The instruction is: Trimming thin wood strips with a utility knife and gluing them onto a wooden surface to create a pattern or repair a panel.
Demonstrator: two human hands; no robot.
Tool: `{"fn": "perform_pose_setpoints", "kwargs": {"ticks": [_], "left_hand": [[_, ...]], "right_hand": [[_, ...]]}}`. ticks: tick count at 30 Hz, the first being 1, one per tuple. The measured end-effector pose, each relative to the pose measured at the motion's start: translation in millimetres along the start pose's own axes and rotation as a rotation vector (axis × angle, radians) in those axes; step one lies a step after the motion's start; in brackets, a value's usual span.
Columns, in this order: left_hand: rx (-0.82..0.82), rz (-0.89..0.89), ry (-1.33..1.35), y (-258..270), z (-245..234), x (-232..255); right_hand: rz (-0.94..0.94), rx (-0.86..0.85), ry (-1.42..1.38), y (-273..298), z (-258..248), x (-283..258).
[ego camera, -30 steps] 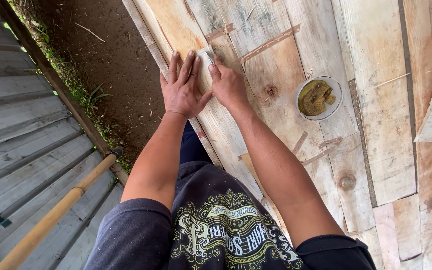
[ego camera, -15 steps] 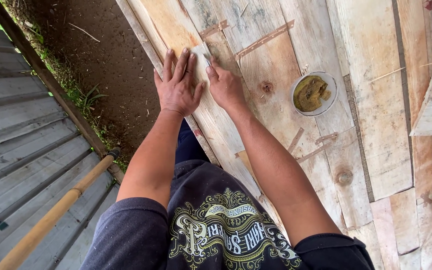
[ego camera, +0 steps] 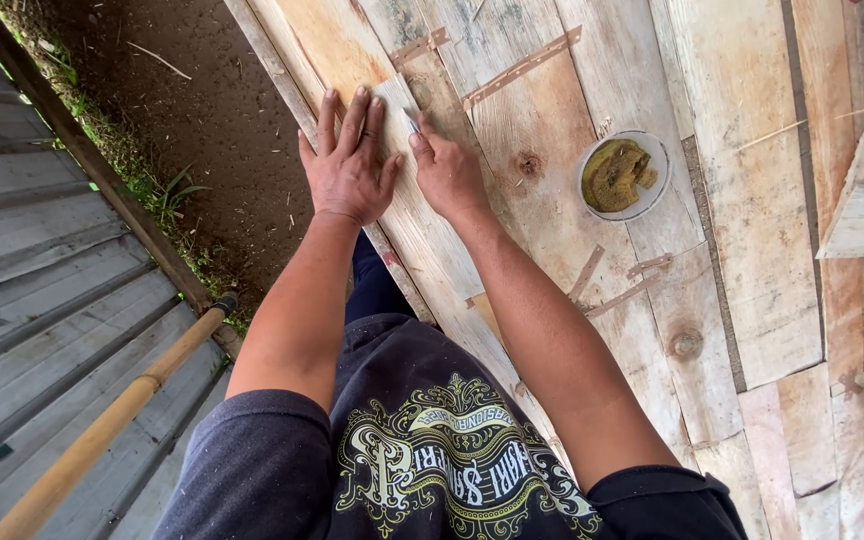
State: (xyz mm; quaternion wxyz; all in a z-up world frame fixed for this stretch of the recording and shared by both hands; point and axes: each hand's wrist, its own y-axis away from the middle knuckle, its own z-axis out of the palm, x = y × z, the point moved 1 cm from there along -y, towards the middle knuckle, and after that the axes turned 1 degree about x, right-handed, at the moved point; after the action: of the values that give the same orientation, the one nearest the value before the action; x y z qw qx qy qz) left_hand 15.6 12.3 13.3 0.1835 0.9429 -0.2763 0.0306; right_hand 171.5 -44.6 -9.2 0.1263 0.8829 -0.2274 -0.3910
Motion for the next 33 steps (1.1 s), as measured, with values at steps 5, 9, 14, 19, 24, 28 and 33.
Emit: {"fn": "perform_pose_setpoints", "kwargs": {"ticks": [5, 9, 14, 19, 24, 28, 33], "left_hand": [[-0.005, 0.006, 0.025, 4.0, -2.3, 1.6], [-0.027, 0.005, 0.018, 1.1, -5.0, 2.0], [-0.039, -0.003, 0.041, 1.4, -10.5, 4.2], [-0.081, -0.009, 0.015, 1.4, -13.3, 4.9], [-0.024, -0.008, 0.034, 3.5, -11.4, 5.9], [-0.014, -0.003, 0.044, 3.4, -11.5, 5.8], [-0.082, -0.024, 0.046, 4.0, -16.2, 7.7]], "right_hand": [[0.024, -0.009, 0.003, 10.7, -3.5, 1.4], [0.021, -0.022, 0.007, 15.8, -9.8, 0.2], [0.024, -0.009, 0.001, 19.0, -8.3, 6.9], [-0.029, 0.005, -0.007, 24.3, -8.4, 10.7], [-0.001, 0.002, 0.041, 26.4, -1.5, 22.9], [0.027, -0.026, 0.018, 32.8, -7.5, 17.2], [0.034, -0.041, 0.046, 35.0, -3.7, 24.8]]}}
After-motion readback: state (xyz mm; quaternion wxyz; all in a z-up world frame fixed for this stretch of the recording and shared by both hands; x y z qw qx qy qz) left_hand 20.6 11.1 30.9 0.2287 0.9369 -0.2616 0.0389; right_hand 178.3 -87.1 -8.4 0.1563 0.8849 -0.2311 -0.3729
